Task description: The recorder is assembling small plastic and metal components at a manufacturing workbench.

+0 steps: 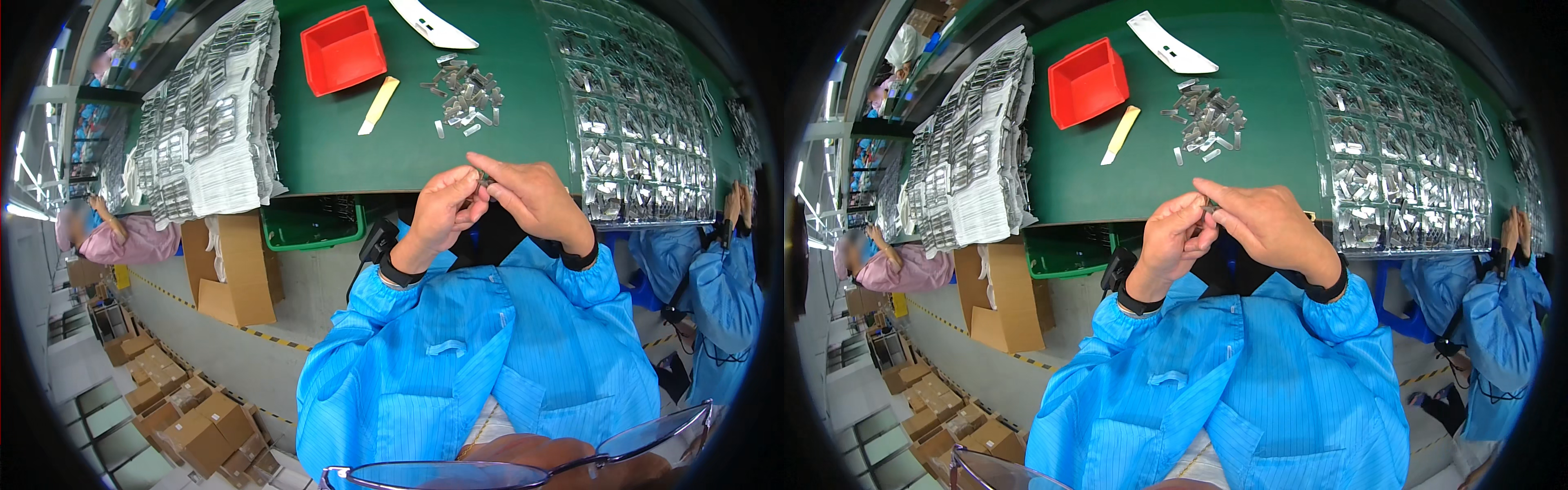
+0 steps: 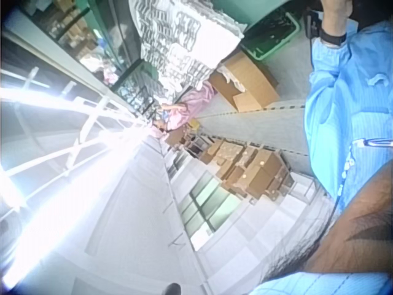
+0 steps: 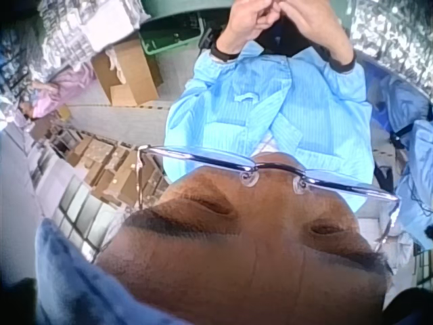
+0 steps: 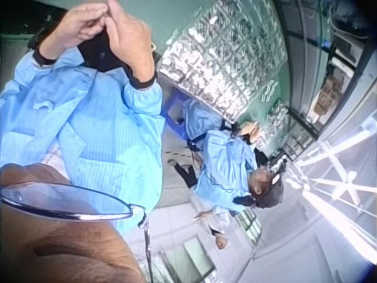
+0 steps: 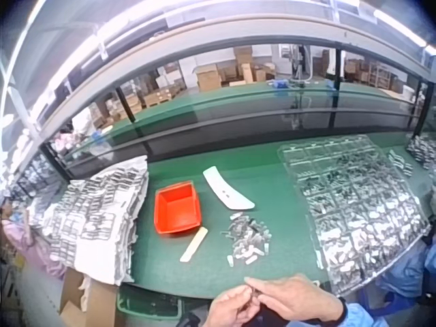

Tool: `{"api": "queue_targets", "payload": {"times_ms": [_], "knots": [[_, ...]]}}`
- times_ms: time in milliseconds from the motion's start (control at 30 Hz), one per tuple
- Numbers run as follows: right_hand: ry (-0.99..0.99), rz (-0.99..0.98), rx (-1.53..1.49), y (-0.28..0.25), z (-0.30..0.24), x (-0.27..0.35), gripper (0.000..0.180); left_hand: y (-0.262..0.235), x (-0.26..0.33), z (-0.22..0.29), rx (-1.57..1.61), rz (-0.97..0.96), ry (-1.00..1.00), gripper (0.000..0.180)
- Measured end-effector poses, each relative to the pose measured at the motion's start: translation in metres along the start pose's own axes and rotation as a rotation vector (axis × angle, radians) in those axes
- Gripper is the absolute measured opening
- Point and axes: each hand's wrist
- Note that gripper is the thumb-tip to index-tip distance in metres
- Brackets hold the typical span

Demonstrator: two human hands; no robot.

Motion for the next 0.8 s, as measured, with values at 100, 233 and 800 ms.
{"api": "queue_targets", "payload": {"times_ms": [100,233,800], "knots": [[-0.02,0.014,-0.002,0.0,0.0,0.001,0.043,0.0,0.0,-0.001,-0.004,-0.005,-0.004,0.028],[-0.026,0.01,0.029,0.0,0.002,0.002,0.042,0.003,0.001,-0.001,0.003,0.007,-0.003,0.027],[0.1,0.404,0.117,0.017,0.022,-0.021,0.031,0.009,0.01,0.003,-0.062,0.021,0.064,0.019]]}}
Point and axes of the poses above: each hand's wrist, its own x-axis away from the middle knuckle, its own y-axis out of the palm, z = x × y, and after that the axes turned 11 degrees about y, right-handed
